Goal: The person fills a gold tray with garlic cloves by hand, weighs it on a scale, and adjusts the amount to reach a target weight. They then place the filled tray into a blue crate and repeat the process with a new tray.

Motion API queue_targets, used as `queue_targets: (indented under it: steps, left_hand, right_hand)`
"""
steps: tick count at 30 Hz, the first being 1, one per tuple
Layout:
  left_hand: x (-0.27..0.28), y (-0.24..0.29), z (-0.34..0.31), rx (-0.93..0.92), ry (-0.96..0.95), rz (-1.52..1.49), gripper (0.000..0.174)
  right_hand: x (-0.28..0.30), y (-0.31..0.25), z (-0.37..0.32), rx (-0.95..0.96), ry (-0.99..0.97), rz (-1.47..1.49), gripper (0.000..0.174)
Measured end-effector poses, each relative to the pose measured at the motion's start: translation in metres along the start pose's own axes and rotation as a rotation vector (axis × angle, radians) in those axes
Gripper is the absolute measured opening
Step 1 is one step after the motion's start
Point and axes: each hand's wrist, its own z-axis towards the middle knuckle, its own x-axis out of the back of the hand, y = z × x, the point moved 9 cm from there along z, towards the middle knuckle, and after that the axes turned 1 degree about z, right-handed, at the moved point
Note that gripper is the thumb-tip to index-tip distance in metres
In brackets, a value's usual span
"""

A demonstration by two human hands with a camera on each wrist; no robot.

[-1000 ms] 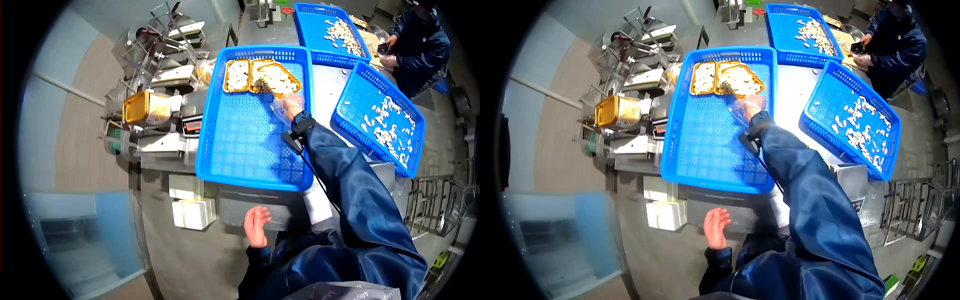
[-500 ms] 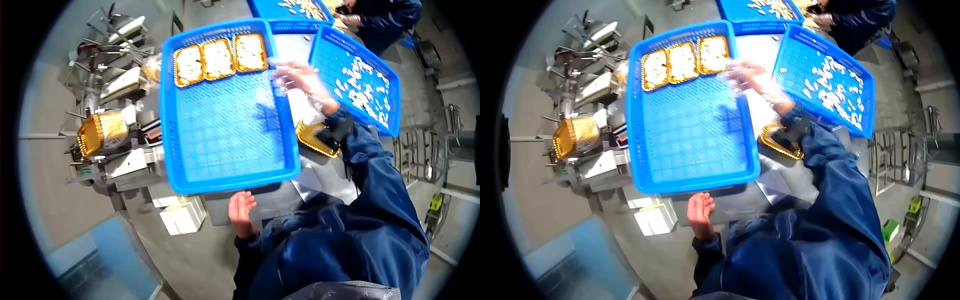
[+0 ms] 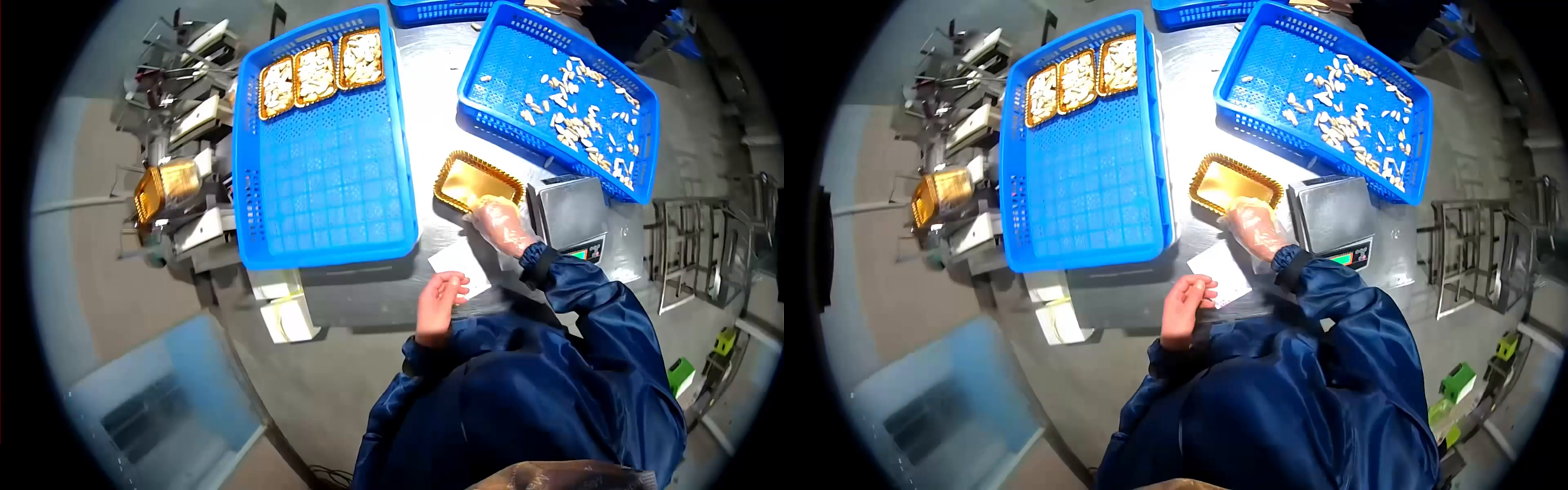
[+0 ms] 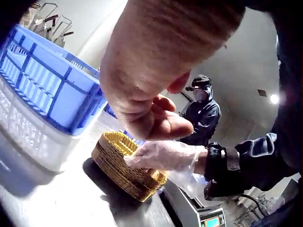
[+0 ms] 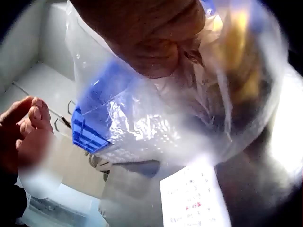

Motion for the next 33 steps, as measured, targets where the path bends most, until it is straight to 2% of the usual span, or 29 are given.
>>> queue_targets:
  steps: [2, 3, 7, 9, 10, 12, 13, 14, 16, 17, 18, 20, 22, 23, 24, 26, 27, 28, 30, 31, 33]
  left_hand:
    - [-0.015, -0.009, -0.002, -0.011, 0.070, -0.031, 0.024]
    - [-0.024, -0.010, -0.004, -0.026, 0.093, -0.046, 0.025]
    - [-0.052, -0.024, -0.016, -0.031, 0.160, -0.116, 0.024]
    - [-0.057, -0.026, -0.023, -0.041, 0.193, -0.119, 0.023]
    - [-0.058, -0.025, -0.024, -0.050, 0.209, -0.125, 0.023]
    - [-0.055, -0.028, -0.025, -0.042, 0.247, -0.131, 0.024]
    - [-0.055, -0.028, -0.023, -0.037, 0.242, -0.127, 0.023]
    - [-0.055, -0.026, -0.020, -0.044, 0.228, -0.118, 0.023]
    - [-0.056, -0.018, -0.012, -0.069, 0.230, -0.090, 0.022]
    - [-0.055, -0.014, -0.008, -0.079, 0.257, -0.093, 0.025]
    - [-0.054, -0.009, 0.000, -0.197, 0.231, -0.093, 0.037]
    - [-0.054, 0.007, 0.004, -0.348, 0.373, -0.249, 0.059]
    - [-0.060, 0.029, 0.008, -0.471, 0.384, -0.193, 0.076]
    - [-0.067, 0.030, 0.007, -0.391, 0.338, -0.355, 0.088]
    - [-0.071, 0.037, 0.009, -0.398, 0.350, -0.381, 0.091]
    - [-0.086, 0.043, 0.015, -0.422, 0.282, -0.390, 0.093]
    - [-0.092, 0.042, 0.019, -0.414, 0.270, -0.356, 0.093]
    - [-0.099, 0.038, 0.021, -0.380, 0.246, -0.364, 0.090]
    - [-0.115, 0.035, 0.021, -0.344, 0.231, -0.362, 0.085]
    - [-0.124, 0.034, 0.022, -0.343, 0.234, -0.312, 0.073]
    - [-0.139, 0.029, 0.029, -0.357, 0.188, -0.364, 0.072]
  right_hand:
    - [-0.008, 0.002, 0.003, -0.062, -0.131, -0.038, 0.011]
    - [0.002, -0.006, 0.004, 0.049, -0.081, -0.033, 0.014]
    - [-0.002, -0.011, 0.001, 0.177, 0.028, -0.045, 0.014]
    - [-0.001, -0.014, 0.003, 0.176, 0.026, -0.343, 0.014]
    - [0.004, -0.016, 0.005, 0.195, 0.029, -0.340, 0.014]
    - [0.037, -0.013, 0.005, 0.204, 0.140, -0.082, 0.014]
    - [0.049, -0.015, 0.014, 0.140, 0.033, -0.131, 0.016]
    - [0.048, -0.005, 0.017, 0.124, 0.125, -0.085, 0.015]
    - [0.086, -0.001, 0.010, 0.070, 0.287, -0.025, 0.012]
    - [0.093, 0.016, 0.003, -0.026, 0.297, 0.406, 0.012]
    - [0.119, -0.007, -0.005, 0.143, 0.338, -0.078, 0.013]
    - [0.152, -0.022, -0.029, 0.204, 0.275, 0.133, 0.015]
    - [0.157, -0.028, -0.054, 0.205, 0.145, 0.342, 0.017]
    - [0.160, -0.031, -0.065, 0.239, 0.053, 0.448, 0.020]
    - [0.141, -0.019, -0.073, -0.163, -0.196, 1.053, 0.022]
    - [0.123, -0.017, -0.087, -0.246, -0.235, 1.300, 0.025]
    - [0.127, -0.018, -0.092, -0.268, -0.169, 1.470, 0.025]
    - [0.121, -0.015, -0.103, -0.405, -0.361, 1.559, 0.023]
    - [0.132, -0.005, -0.108, -0.342, -0.383, 1.464, 0.026]
    - [0.135, 0.001, -0.111, -0.354, -0.347, 1.516, 0.028]
    - [0.145, 0.013, -0.118, -0.409, -0.364, 1.538, 0.027]
